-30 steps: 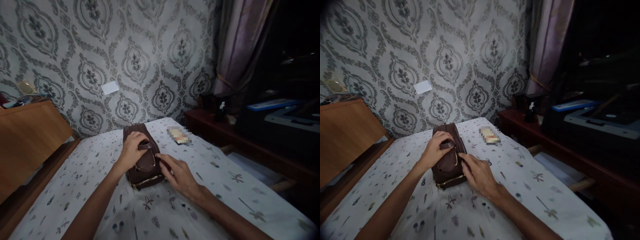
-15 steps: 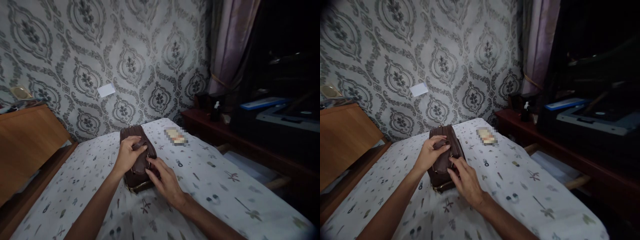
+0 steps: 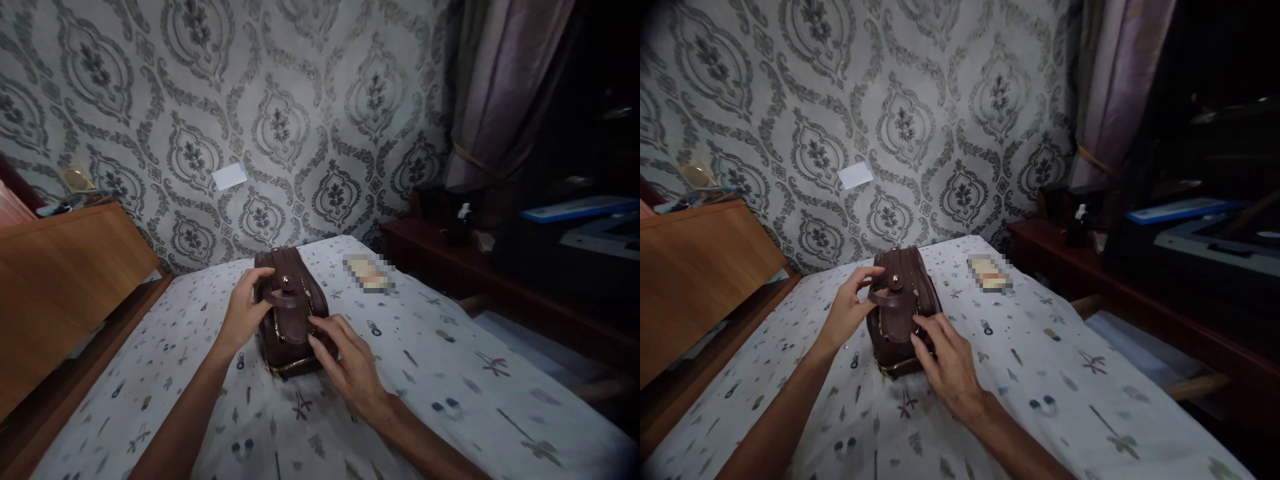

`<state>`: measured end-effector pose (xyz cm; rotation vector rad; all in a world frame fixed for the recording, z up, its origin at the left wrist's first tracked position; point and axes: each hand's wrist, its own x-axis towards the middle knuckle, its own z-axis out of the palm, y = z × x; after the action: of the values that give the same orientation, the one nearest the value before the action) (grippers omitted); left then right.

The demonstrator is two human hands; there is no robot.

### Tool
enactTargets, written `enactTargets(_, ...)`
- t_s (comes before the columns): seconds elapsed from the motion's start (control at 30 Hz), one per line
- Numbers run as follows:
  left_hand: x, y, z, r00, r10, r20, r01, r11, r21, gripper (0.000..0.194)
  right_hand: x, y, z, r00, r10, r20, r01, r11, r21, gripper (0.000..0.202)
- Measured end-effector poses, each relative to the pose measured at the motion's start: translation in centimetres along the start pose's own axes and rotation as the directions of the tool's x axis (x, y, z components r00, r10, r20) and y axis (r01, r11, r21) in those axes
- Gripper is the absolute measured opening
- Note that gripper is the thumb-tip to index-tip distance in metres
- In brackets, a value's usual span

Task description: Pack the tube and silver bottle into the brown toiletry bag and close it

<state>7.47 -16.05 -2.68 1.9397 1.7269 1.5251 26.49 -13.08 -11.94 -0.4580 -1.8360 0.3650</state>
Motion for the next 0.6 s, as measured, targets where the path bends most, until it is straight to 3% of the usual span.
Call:
enactTargets(0.1, -0.7, -0.9, -0.3, 0.996, -0.069, -0.059, 0.068, 0.997, -0.03, 0.015, 0.6, -0.8, 0.1, 0.994, -0.106, -0.032, 0.102, 0.989, -0.106, 0.023)
enactTargets(0.27, -1.0, -0.8, -0.2, 0.991, -0.042, -0.131, 0.049, 0.998, 0.05, 0.007, 1.6, -1.4, 1.2, 0.975, -0.219, 0.031, 0.22, 0.952, -0.212, 0.021)
enactTargets(0.6, -0.2, -0.2, -0.5, 0.997, -0.028, -0.076, 0.035, 0.995, 0.094, 0.019, 2.1, -1.4, 1.9, 0.959, -0.258, 0.116, 0.282, 0.894, -0.348, 0.039)
